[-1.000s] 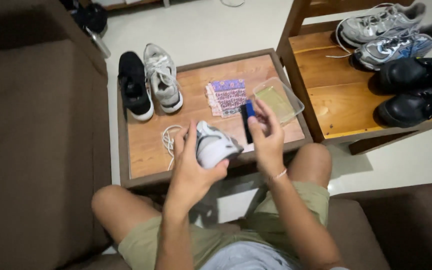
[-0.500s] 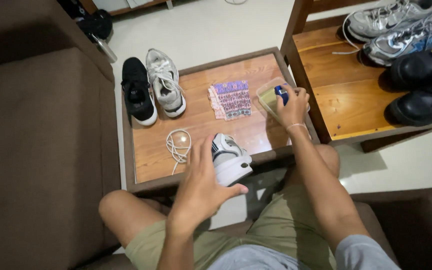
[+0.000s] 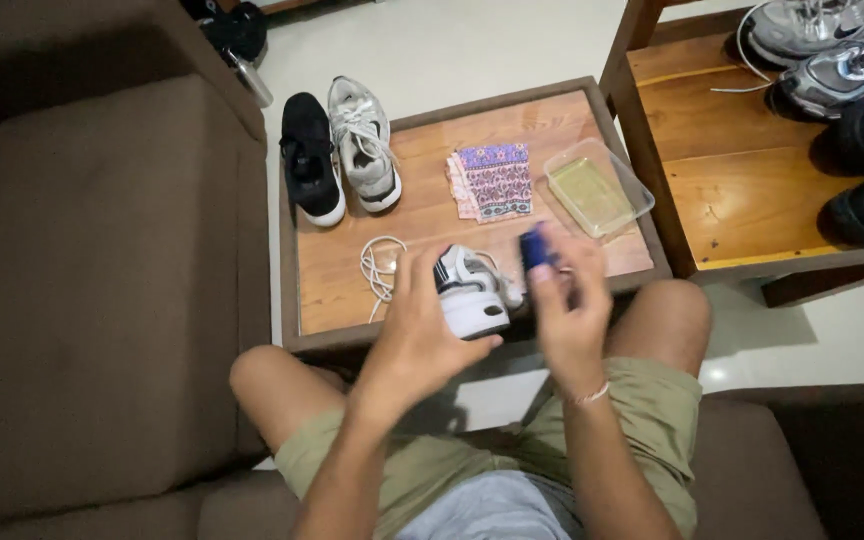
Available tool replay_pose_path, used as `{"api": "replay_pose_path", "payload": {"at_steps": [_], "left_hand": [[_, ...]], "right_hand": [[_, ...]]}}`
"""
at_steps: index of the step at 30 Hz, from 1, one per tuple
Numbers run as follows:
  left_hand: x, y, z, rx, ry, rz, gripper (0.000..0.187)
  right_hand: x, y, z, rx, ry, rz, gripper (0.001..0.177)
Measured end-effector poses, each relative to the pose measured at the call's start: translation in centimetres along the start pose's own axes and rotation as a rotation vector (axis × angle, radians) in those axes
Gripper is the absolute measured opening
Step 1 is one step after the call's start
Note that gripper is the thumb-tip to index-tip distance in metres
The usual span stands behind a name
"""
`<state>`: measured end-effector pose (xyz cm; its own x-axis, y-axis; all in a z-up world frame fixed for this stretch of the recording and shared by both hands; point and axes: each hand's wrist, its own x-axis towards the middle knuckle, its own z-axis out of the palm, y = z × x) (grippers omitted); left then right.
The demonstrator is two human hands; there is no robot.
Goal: Cleaning a white sneaker using a specialized cleaning tool with a sponge applicator.
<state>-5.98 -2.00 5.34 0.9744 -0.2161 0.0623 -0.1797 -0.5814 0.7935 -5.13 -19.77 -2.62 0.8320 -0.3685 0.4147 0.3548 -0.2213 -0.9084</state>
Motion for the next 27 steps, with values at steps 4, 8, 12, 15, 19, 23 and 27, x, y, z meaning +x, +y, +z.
{"api": "replay_pose_path", "payload": {"at_steps": [4,8,12,15,19,23,27], "left_hand": [[0.4,-4.5,0.4,-0.094,0.091,0.27,0.105],[-1.1,-9.5,3.4,-0.321,0.146,0.17,0.107],[-1.4,-12.7,4.3,-0.418,0.189,0.033,0.115],[-1.7,-13.3,3.8,-0.309,0.146,0.057,0.117],[-1.4,-13.1,3.2,-0.182,0.012,0.188,0.103],[-1.8,-14.0,2.4,-0.221,-0.018,0.156,0.102],[-2.0,-13.1,2.7,-0.205,-0.036,0.176,0.099]], "right_hand": [[-2.5,-2.5,1.9,-0.083,-0.26,-0.285,0.039],[-3.3,2.0,3.3,-0.345,-0.217,-0.415,0.042],[-2.7,10.1,3.2,-0.464,-0.108,-0.388,0.038],[-4.2,7.9,3.9,-0.383,-0.168,-0.317,0.039],[-6.5,4.1,5.2,-0.418,-0.336,-0.449,0.046],[-3.3,11.7,2.5,-0.651,-0.155,-0.426,0.044],[-3.8,10.9,2.7,-0.516,-0.141,-0.321,0.04]]}}
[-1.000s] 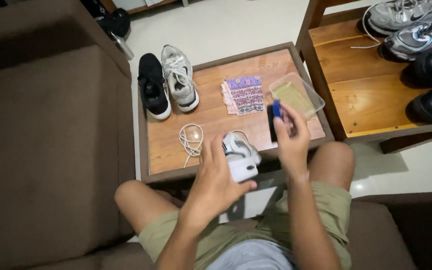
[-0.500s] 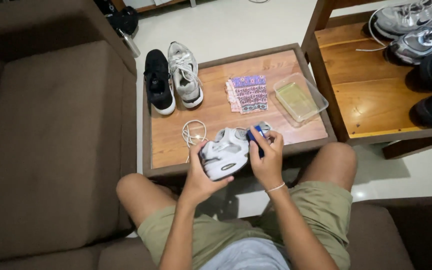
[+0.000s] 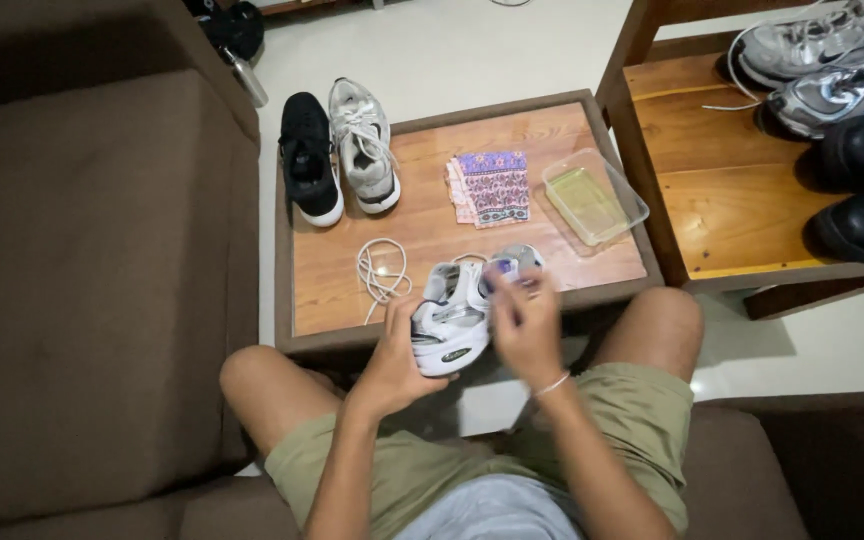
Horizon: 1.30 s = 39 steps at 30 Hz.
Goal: Cleaning a white sneaker using a specialized cleaning tool with a sponge applicator.
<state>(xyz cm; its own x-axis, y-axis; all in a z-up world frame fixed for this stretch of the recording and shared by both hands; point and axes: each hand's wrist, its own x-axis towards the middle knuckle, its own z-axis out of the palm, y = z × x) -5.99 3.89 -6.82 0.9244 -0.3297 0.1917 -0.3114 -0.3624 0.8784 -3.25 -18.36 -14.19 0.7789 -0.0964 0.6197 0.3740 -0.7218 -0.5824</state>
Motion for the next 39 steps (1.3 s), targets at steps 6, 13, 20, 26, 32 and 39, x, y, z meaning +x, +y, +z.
{"api": "replay_pose_path", "payload": {"at_steps": [6,13,20,26,32,39], "left_hand": [[-1.0,-1.9,-0.1,0.084,-0.055,-0.015,0.104],[-0.4,-1.4,-0.5,0.085,-0.042,-0.015,0.101],[-0.9,-0.9,0.9,-0.198,0.03,-0.328,0.134],[-0.1,-1.9,3.3,-0.186,0.361,-0.578,0.134],[0.9,-2.8,2.3,-0.189,0.388,-0.651,0.127],[1.2,-2.9,2.2,-0.194,0.379,-0.735,0.126]], "right_hand": [[-1.4,-3.1,0.5,0.041,-0.149,-0.179,0.05],[-1.1,1.5,1.5,-0.086,-0.017,-0.055,0.039],[-1.9,-1.6,3.0,-0.005,-0.05,-0.136,0.043],[-3.8,-2.3,3.4,0.107,-0.096,-0.168,0.044],[-1.7,2.6,4.2,-0.199,-0.011,-0.37,0.034],[1.1,3.0,1.9,-0.137,0.01,-0.129,0.047]]}}
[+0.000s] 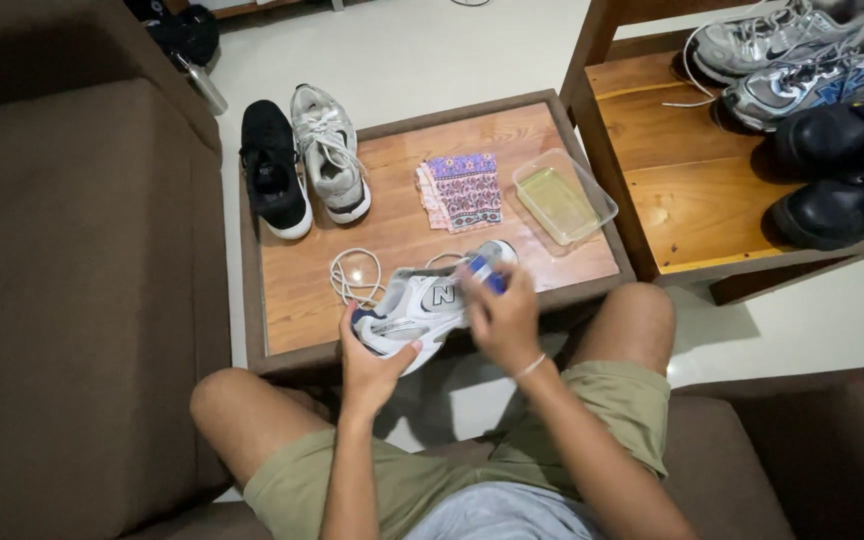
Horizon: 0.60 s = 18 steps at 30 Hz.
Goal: Cleaning a white sneaker using a specialized cleaning tool with a sponge applicator.
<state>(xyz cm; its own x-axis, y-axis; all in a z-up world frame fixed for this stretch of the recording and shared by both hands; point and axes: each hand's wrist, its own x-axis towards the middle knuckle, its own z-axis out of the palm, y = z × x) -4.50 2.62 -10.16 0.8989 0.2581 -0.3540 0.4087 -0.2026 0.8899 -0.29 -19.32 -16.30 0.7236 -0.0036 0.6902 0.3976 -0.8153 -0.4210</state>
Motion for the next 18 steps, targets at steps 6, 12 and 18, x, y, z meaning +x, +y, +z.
{"api": "replay_pose_path", "payload": {"at_steps": [6,12,18], "left_hand": [[-0.9,1.2,-0.1,0.015,-0.068,0.046,0.124],[-1.1,1.3,0.1,0.058,-0.076,0.037,0.125],[-0.8,0.2,0.2,0.027,-0.062,0.057,0.123]], "right_hand": [[-0.7,3.1,1.0,0.005,-0.145,-0.167,0.047],[6.4,11.6,-0.8,-0.309,-0.031,-0.008,0.031],[9.7,18.2,0.2,-0.396,-0.132,0.061,0.043]]}}
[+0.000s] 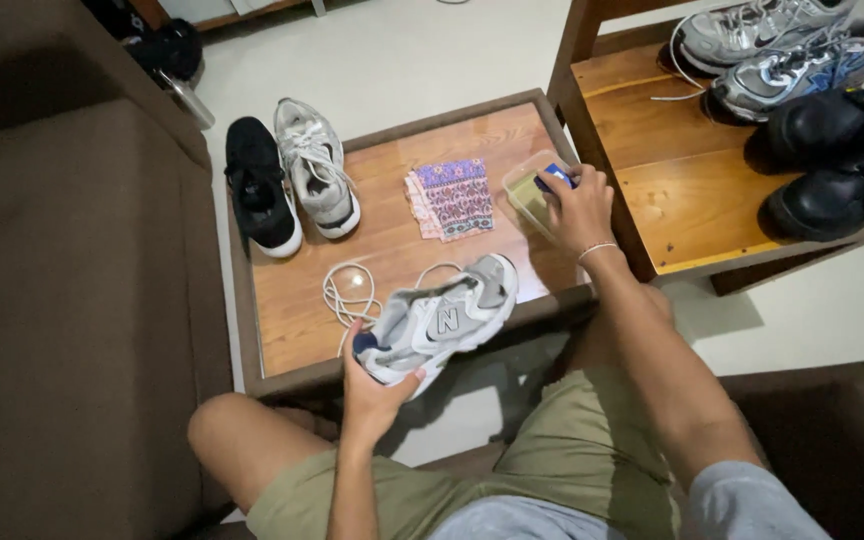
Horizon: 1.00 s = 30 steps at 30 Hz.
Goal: Cleaning a white sneaker using a specialized cleaning tool with a sponge applicator.
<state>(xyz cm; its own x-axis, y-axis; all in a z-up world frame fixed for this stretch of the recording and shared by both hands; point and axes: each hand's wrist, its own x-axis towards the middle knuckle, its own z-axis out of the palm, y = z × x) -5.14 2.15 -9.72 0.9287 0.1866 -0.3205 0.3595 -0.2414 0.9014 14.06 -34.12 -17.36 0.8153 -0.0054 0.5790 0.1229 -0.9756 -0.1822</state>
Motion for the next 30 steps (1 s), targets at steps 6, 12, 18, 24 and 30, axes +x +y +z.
{"api": "replay_pose_path", "payload": {"at_steps": [6,12,18,24,30], "left_hand": [[0.1,-1.8,0.4,-0.079,0.045,0.225,0.104],[0.9,1.0,0.6,-0.002,0.125,0.01,0.121],[1.4,0.6,0.7,-0.087,0.096,-0.031,0.105],[0.4,1.2,0.8,-0.085,0.087,-0.039,0.107],[-0.7,2.8,-0.1,-0.003,-0.043,0.037,0.117]], "right_hand": [[-1.4,-3.1,-1.7,0.121,-0.157,0.074,0.047],[-11.9,-14.8,-6.9,0.619,-0.083,-0.131,0.049],[-12.1,-14.1,-4.7,0.305,0.017,-0.219,0.051],[-11.4,-19.2,-7.7,0.403,0.049,-0.039,0.044],[-12.0,-18.8,-6.0,0.426,-0.05,-0.249,0.04]]}}
